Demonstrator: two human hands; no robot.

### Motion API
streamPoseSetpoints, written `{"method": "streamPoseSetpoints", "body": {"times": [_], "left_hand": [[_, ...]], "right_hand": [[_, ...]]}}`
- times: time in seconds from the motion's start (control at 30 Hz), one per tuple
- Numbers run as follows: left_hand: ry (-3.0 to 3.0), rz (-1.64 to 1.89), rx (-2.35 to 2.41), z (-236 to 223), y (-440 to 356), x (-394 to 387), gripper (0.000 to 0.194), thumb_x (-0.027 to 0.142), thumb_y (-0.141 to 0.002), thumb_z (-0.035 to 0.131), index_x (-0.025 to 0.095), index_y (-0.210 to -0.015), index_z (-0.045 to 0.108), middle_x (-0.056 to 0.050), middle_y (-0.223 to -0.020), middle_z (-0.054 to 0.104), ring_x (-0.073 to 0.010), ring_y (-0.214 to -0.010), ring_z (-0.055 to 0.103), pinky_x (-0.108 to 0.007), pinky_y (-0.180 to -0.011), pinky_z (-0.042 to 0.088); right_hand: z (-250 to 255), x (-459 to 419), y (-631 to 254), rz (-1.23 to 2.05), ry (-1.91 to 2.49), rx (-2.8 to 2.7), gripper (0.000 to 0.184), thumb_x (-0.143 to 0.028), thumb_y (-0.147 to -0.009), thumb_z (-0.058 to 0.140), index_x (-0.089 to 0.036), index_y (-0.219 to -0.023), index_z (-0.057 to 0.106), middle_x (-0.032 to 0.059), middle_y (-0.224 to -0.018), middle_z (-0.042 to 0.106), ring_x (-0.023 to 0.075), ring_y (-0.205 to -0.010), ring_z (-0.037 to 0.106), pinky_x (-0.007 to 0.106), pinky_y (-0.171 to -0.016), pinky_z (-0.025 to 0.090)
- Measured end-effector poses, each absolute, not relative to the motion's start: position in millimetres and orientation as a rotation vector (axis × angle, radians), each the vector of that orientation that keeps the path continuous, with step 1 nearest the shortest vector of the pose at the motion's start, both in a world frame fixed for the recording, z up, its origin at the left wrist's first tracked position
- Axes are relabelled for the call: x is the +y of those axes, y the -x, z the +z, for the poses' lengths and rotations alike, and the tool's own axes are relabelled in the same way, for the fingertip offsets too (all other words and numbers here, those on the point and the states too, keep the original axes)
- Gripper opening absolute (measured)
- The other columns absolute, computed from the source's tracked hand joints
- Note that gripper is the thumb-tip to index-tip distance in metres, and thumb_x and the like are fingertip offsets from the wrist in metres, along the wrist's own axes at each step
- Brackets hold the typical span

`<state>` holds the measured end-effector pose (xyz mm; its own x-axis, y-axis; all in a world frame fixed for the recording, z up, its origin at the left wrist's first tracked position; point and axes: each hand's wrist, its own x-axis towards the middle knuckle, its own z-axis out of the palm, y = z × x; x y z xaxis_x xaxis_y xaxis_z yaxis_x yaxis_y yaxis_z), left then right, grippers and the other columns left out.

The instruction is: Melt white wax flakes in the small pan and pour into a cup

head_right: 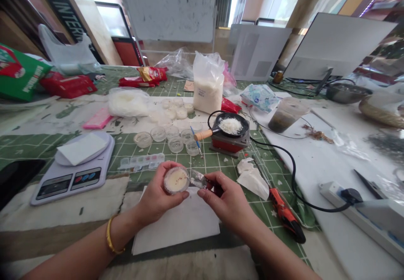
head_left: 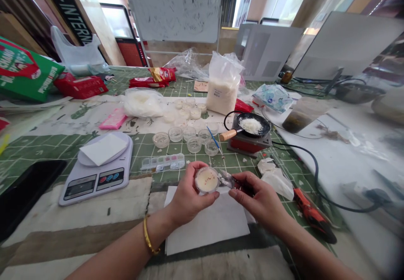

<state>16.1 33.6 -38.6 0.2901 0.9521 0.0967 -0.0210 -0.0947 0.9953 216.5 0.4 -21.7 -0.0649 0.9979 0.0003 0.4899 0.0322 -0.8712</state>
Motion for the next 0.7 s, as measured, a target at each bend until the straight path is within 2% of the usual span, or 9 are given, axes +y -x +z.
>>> {"method": "streamPoseSetpoints", "body": {"times": [0.13,0.23,0.4,0.57,0.7], "left_hand": [[-1.407,0.957,0.791,-37.3,-15.8,32.4,0.055,0.016,-0.065,0.078,0.023,-0.111,0.048,-0.001,-0.093,0.059,-0.0157,-0.078,0.057,-0.027,-0.068,0.049],[-1.367,1.009,0.748,-39.4,-16.4,35.6,0.058,0.016,-0.063,0.08,0.023,-0.114,0.052,-0.002,-0.099,0.057,-0.0167,-0.086,0.057,-0.027,-0.074,0.049],[-1.287,1.03,0.821,-40.9,-15.6,38.6,0.061,0.018,-0.07,0.074,0.023,-0.124,0.047,-0.002,-0.096,0.06,-0.0187,-0.086,0.06,-0.03,-0.075,0.051],[-1.563,1.119,0.915,-40.5,-15.3,34.1,0.055,0.012,-0.066,0.073,0.023,-0.117,0.053,-0.007,-0.113,0.054,-0.0233,-0.1,0.057,-0.035,-0.084,0.049],[-1.474,1.027,0.821,-40.0,-17.2,30.9,0.062,0.01,-0.066,0.073,0.023,-0.122,0.05,-0.007,-0.114,0.055,-0.0228,-0.101,0.058,-0.035,-0.087,0.047]], "right_hand": [[-24.1,4.8,-224.0,0.948,1.534,-1.558,0.028,-0.041,-0.079,0.064,-0.019,-0.097,0.062,0.0033,-0.078,0.065,0.0166,-0.07,0.06,0.03,-0.065,0.05],[-22.3,4.0,-224.6,0.918,1.537,-1.532,0.03,-0.042,-0.079,0.065,-0.019,-0.098,0.062,0.0036,-0.079,0.065,0.0168,-0.069,0.061,0.03,-0.064,0.05],[-16.5,-3.1,-217.9,0.931,1.547,-1.65,0.028,-0.04,-0.081,0.064,-0.019,-0.1,0.063,0.0034,-0.079,0.065,0.0166,-0.069,0.06,0.029,-0.063,0.05],[-17.1,-3.0,-218.8,0.896,1.569,-1.711,0.025,-0.037,-0.082,0.063,-0.019,-0.099,0.063,0.003,-0.079,0.066,0.0165,-0.069,0.06,0.029,-0.064,0.049],[-21.3,2.0,-225.8,0.863,1.587,-1.622,0.028,-0.041,-0.082,0.063,-0.019,-0.1,0.062,0.0044,-0.081,0.067,0.0174,-0.072,0.061,0.031,-0.066,0.051]]}}
